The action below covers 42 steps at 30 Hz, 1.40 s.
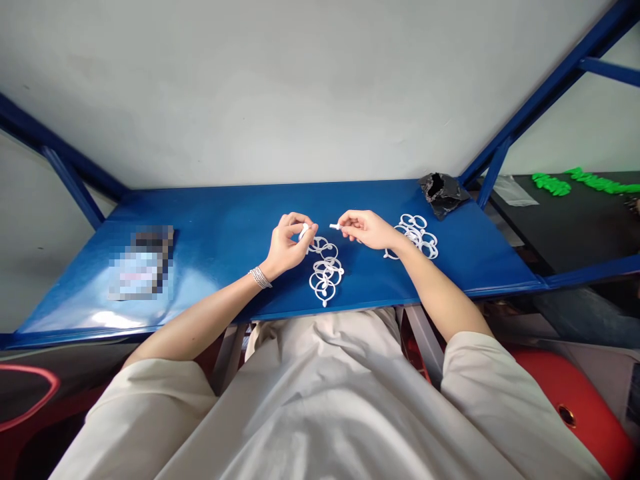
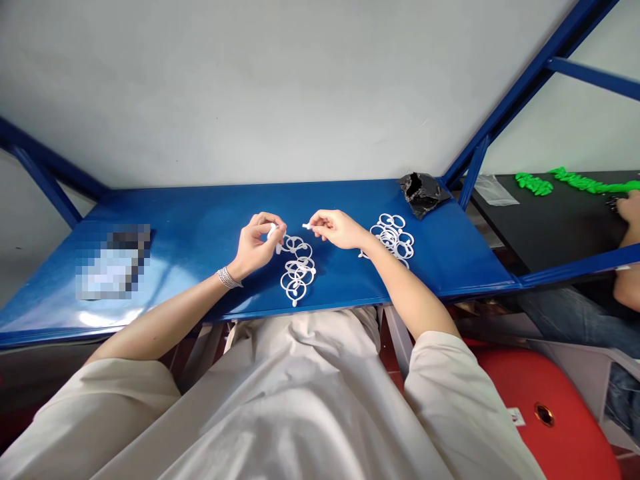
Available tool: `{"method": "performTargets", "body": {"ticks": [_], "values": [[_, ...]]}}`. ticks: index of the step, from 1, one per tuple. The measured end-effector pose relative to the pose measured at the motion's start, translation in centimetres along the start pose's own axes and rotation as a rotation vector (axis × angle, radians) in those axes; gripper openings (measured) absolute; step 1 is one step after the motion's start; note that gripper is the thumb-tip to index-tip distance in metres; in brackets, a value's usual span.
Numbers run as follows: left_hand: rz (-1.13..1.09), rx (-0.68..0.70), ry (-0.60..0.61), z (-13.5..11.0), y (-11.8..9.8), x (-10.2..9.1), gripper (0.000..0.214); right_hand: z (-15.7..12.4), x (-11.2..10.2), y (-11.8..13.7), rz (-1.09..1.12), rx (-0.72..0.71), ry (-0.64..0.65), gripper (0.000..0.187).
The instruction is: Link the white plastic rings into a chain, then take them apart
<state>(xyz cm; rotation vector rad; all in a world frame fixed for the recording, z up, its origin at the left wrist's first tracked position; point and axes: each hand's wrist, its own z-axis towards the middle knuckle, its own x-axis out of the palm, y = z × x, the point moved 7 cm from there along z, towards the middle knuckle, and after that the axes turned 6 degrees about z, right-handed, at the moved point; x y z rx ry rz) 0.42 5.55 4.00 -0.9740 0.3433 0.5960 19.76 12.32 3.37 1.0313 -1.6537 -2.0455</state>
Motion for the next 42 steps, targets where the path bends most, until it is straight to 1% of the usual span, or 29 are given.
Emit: {"method": "performTargets", "body": {"ticks": [4, 7, 9, 11, 14, 16, 18, 21, 27, 29, 31, 33, 35, 39, 41, 42], "values": [[-0.135, -0.007, 0.117, -0.1, -0.5, 0.8, 0.055, 0.2, 2.3, 0.2, 0.212, -0.001, 0.076, 0.036], [-0.138, -0.016, 0.092, -0.3, -0.7, 0.7, 0.053, 0.2, 3.4, 0.6, 0.270, -0.013, 0.091, 0.039], [-0.108, -0.038, 0.054, -0.4, -0.6, 0.4, 0.052, 0.1, 3.8, 0.9, 0.272, -0.012, 0.106, 0.042], [-0.083, -0.034, 0.055, -0.4, -0.6, 0.3, 0.051, 0.0, 4.1, 1.0, 0.272, -0.004, 0.137, 0.044], [-0.060, 0.033, 0.129, -0.4, -0.8, 0.7, 0.048, 0.0, 4.6, 0.7, 0.259, 0.006, 0.174, 0.046], [-0.033, 0.067, 0.184, -0.4, -0.8, 1.1, 0.048, 0.1, 4.7, 0.3, 0.242, -0.004, 0.158, 0.044], [-0.037, 0.080, 0.268, -0.4, -0.6, 1.7, 0.050, 0.2, 4.7, 0.1, 0.228, -0.021, 0.135, 0.042], [-0.156, 0.082, 0.402, -0.6, -0.8, 2.5, 0.053, 0.2, 4.9, 0.1, 0.244, -0.032, 0.150, 0.041], [-0.429, 0.014, 0.496, -0.7, -1.6, 2.7, 0.056, -0.4, 5.8, 1.5, 0.416, -0.083, 0.238, 0.041], [-0.533, -0.008, 0.524, -0.8, -1.8, 2.8, 0.057, -0.5, 6.1, 1.9, 0.458, -0.098, 0.248, 0.045], [-0.618, -0.053, 0.518, -0.8, -1.4, 2.9, 0.058, -0.5, 6.2, 2.0, 0.502, -0.107, 0.235, 0.048], [-0.646, -0.091, 0.486, -0.7, -0.7, 2.9, 0.059, -0.4, 6.1, 1.9, 0.534, -0.099, 0.217, 0.045], [-0.624, -0.128, 0.424, -0.5, 0.1, 2.8, 0.059, -0.1, 5.7, 1.6, 0.529, -0.082, 0.172, 0.042], [-0.555, -0.229, 0.299, -0.3, 1.3, 2.7, 0.056, 0.2, 3.9, 1.2, 0.434, -0.091, -0.009, 0.046], [-0.509, -0.229, 0.264, -0.4, 1.4, 2.7, 0.058, 0.2, 3.5, 1.3, 0.395, -0.092, -0.041, 0.045], [-0.473, -0.210, 0.238, -0.4, 1.3, 2.6, 0.057, 0.2, 3.5, 1.3, 0.388, -0.086, -0.030, 0.045]]}}
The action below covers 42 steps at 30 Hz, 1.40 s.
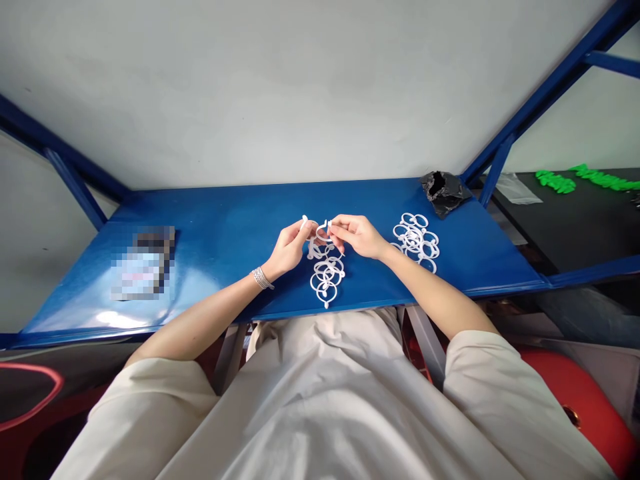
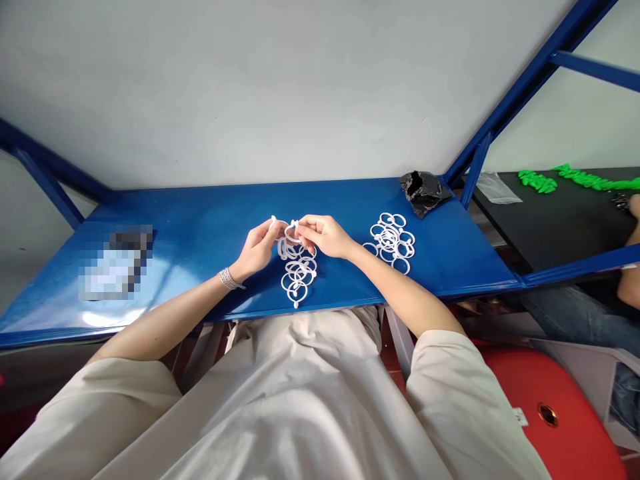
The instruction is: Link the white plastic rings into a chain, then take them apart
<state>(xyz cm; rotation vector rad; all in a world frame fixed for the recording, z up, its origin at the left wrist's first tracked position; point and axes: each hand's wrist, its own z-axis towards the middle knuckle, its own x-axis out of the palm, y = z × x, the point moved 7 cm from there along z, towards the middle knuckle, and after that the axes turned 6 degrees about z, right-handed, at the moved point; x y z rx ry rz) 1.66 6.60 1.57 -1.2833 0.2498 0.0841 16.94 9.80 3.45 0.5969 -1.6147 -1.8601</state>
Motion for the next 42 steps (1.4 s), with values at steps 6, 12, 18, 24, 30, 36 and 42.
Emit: {"method": "performTargets", "body": {"ticks": [6, 12, 18, 24, 30, 36, 42], "values": [[0.326, 0.164, -0.037, -0.8, -1.3, 0.1, 0.040, -0.3, 1.1, -0.8, 0.020, 0.123, 0.107, 0.045], [0.467, 0.275, 0.079, -1.2, -2.3, 0.7, 0.017, -0.3, 1.1, -1.4, 0.167, 0.234, 0.097, 0.048], [0.593, 0.314, 0.170, -1.3, -2.3, 1.1, 0.017, -0.4, 1.3, -1.7, 0.252, 0.314, 0.107, 0.042], [0.716, 0.323, 0.246, -1.5, -2.5, 1.4, 0.048, -0.1, 0.4, -1.4, 0.308, 0.236, -0.031, 0.041], [0.625, 0.295, 0.232, -1.5, -2.5, 1.5, 0.058, 0.1, 0.1, -0.4, 0.437, 0.127, -0.058, 0.039], [0.573, 0.315, 0.061, -1.5, -3.0, 0.6, 0.040, 0.1, 0.7, -1.0, 0.446, 0.133, 0.027, 0.042], [0.628, 0.415, -0.063, -1.8, -4.1, 0.3, 0.045, -0.2, 1.3, -1.3, 0.338, 0.137, 0.064, 0.048]]}}
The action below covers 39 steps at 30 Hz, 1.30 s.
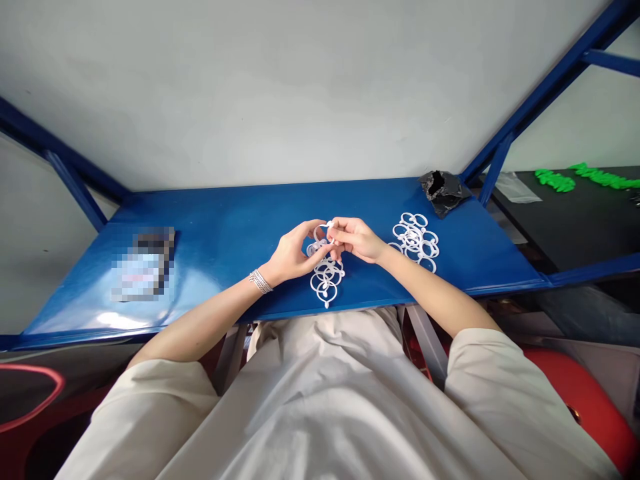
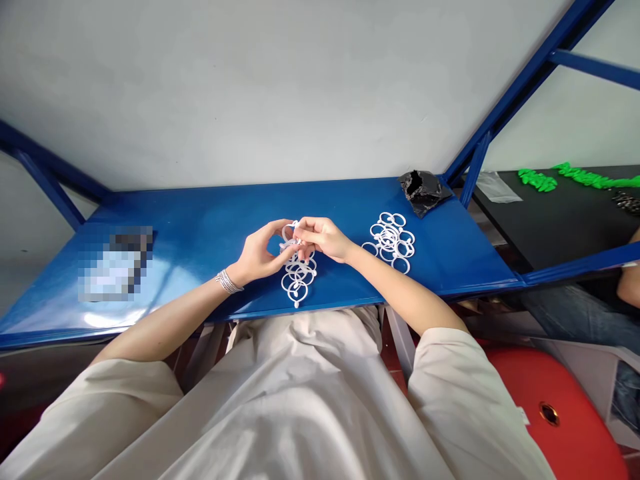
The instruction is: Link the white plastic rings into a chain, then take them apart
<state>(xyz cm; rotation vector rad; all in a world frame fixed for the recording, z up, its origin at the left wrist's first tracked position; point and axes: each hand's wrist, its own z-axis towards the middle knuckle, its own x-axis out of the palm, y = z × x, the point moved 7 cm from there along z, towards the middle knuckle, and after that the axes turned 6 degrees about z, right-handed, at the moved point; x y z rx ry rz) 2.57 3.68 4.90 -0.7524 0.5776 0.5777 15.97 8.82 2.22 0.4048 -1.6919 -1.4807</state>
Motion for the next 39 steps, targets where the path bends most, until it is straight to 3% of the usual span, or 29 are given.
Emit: {"method": "performTargets", "body": {"ticks": [5, 9, 13, 19, 24, 26, 29, 31, 34, 36, 39], "values": [[0.017, 0.070, -0.034, -0.1, -0.5, -0.3, 0.038, 0.0, -0.2, 0.1, -0.163, -0.021, -0.032, 0.051], [0.035, 0.080, -0.039, -0.1, -0.6, -0.3, 0.028, -0.1, -0.7, 1.1, -0.229, -0.161, -0.128, 0.051], [0.013, 0.063, -0.014, -0.1, -0.4, -0.1, 0.023, -0.7, -0.8, 1.7, -0.414, -0.272, -0.152, 0.040], [-0.076, 0.081, 0.033, -0.1, -0.6, -0.1, 0.028, -0.8, -0.9, 1.4, -0.433, -0.282, -0.086, 0.041], [-0.133, -0.016, 0.083, 0.0, 0.3, 0.4, 0.024, -0.7, -0.5, 1.3, -0.511, -0.277, -0.070, 0.033], [-0.129, -0.049, 0.071, 0.0, 0.7, 0.5, 0.020, -0.7, -0.2, 1.8, -0.590, -0.269, -0.047, 0.028], [-0.096, -0.053, 0.055, 0.1, 0.8, 0.6, 0.021, -1.1, -1.3, 4.0, -0.775, -0.273, -0.080, 0.037], [-0.083, -0.035, 0.044, 0.1, 0.6, 0.5, 0.024, -1.7, -3.5, 5.9, -0.959, -0.212, -0.161, 0.030], [-0.087, -0.001, 0.036, 0.2, 0.2, 0.4, 0.031, -3.0, -7.8, 7.0, -1.238, 0.165, -0.180, 0.021], [-0.104, 0.013, 0.028, 0.3, 0.1, 0.3, 0.032, -4.3, -10.5, 7.3, -1.313, 0.422, -0.176, 0.017], [-0.121, 0.006, 0.002, 0.3, 0.1, 0.1, 0.033, -5.3, -12.0, 7.6, -1.327, 0.550, -0.149, 0.015]]}}
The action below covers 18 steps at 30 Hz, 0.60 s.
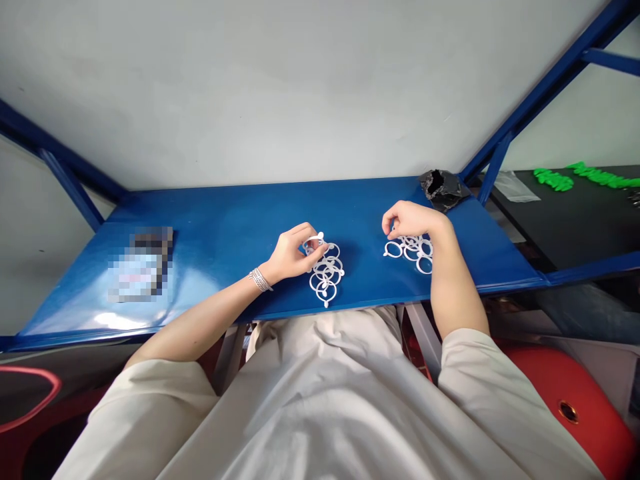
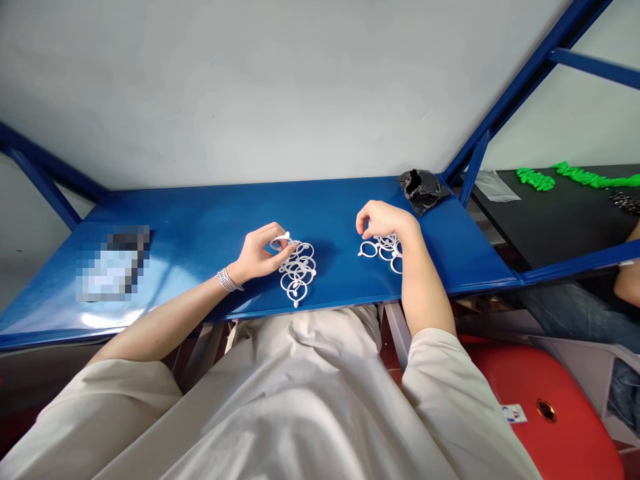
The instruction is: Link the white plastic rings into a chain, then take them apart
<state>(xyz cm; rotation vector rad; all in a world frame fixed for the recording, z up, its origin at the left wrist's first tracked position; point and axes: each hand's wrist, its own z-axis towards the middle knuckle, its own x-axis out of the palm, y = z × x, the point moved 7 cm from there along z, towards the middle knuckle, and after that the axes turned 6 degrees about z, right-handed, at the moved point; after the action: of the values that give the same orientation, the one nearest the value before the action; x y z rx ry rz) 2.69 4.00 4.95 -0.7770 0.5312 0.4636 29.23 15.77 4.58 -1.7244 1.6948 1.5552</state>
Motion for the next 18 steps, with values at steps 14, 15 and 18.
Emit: {"method": "performTargets", "body": {"ticks": [14, 15, 18], "values": [[-0.225, -0.209, -0.049, -0.1, 1.3, -0.2, 0.048, 1.5, 3.7, 5.0, 0.015, -0.186, 0.066, 0.016], [-0.240, -0.227, -0.043, -0.2, 1.5, -0.1, 0.049, 1.4, 3.8, 5.3, 0.004, -0.187, 0.068, 0.017], [-0.251, -0.272, -0.016, -0.3, 1.9, 0.2, 0.047, 1.5, 4.3, 5.8, -0.019, -0.175, 0.061, 0.024]]}}
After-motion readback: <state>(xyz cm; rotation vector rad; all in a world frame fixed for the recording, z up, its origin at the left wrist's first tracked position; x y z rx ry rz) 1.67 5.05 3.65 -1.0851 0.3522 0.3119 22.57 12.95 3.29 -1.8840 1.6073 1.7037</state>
